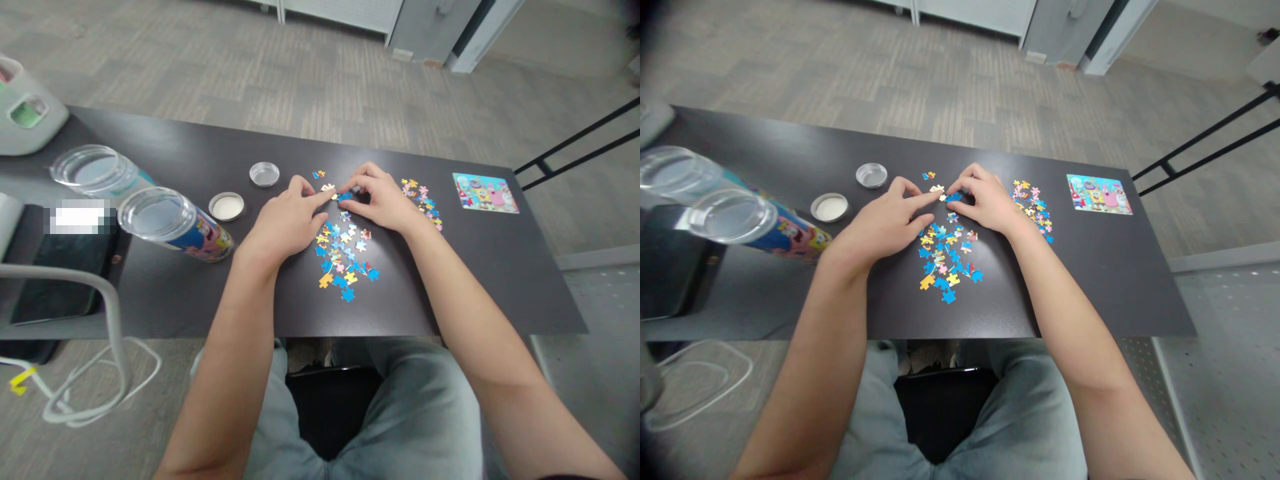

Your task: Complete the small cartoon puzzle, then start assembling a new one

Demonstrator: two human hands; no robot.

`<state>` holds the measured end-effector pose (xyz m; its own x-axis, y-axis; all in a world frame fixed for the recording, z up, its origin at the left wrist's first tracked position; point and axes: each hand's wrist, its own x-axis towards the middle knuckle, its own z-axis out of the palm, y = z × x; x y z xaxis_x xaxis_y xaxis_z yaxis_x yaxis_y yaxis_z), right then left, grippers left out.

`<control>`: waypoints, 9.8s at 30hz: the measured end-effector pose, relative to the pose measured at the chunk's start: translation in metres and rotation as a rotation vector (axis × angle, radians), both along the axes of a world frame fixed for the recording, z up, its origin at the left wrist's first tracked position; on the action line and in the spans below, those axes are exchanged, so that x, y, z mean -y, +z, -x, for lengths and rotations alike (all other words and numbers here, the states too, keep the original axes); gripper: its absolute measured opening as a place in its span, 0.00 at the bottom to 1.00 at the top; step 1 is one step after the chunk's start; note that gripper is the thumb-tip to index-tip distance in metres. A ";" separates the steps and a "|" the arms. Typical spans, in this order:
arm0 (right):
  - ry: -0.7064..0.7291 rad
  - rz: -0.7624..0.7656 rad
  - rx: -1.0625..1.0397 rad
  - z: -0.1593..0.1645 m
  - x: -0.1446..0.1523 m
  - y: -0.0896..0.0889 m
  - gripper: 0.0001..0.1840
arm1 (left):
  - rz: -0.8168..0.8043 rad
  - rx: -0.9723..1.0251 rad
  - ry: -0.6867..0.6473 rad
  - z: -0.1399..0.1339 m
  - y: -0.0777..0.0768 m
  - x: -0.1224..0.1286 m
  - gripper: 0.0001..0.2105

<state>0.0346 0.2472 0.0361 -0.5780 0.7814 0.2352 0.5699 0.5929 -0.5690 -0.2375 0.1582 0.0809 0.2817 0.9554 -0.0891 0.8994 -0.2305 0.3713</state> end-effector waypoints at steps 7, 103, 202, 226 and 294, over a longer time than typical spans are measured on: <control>0.004 -0.006 0.014 0.001 -0.001 0.005 0.06 | 0.061 -0.103 -0.034 -0.004 0.007 0.002 0.29; -0.007 0.061 0.036 0.027 0.009 0.003 0.07 | -0.064 0.026 0.168 -0.013 0.009 0.004 0.15; -0.264 -0.019 0.289 -0.045 -0.008 0.012 0.26 | 0.010 0.128 -0.287 -0.033 -0.028 0.055 0.66; -0.525 -0.004 -0.028 -0.068 -0.028 0.012 0.26 | -0.120 -0.074 -0.065 -0.099 -0.022 0.057 0.35; 0.118 0.084 -0.117 0.009 0.011 -0.029 0.52 | -0.070 -0.100 0.192 -0.007 -0.028 0.030 0.44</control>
<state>0.0254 0.2361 0.0075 -0.6392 0.7298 0.2425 0.4266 0.5988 -0.6778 -0.2308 0.1283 0.0533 0.0869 0.9955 -0.0388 0.9608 -0.0735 0.2674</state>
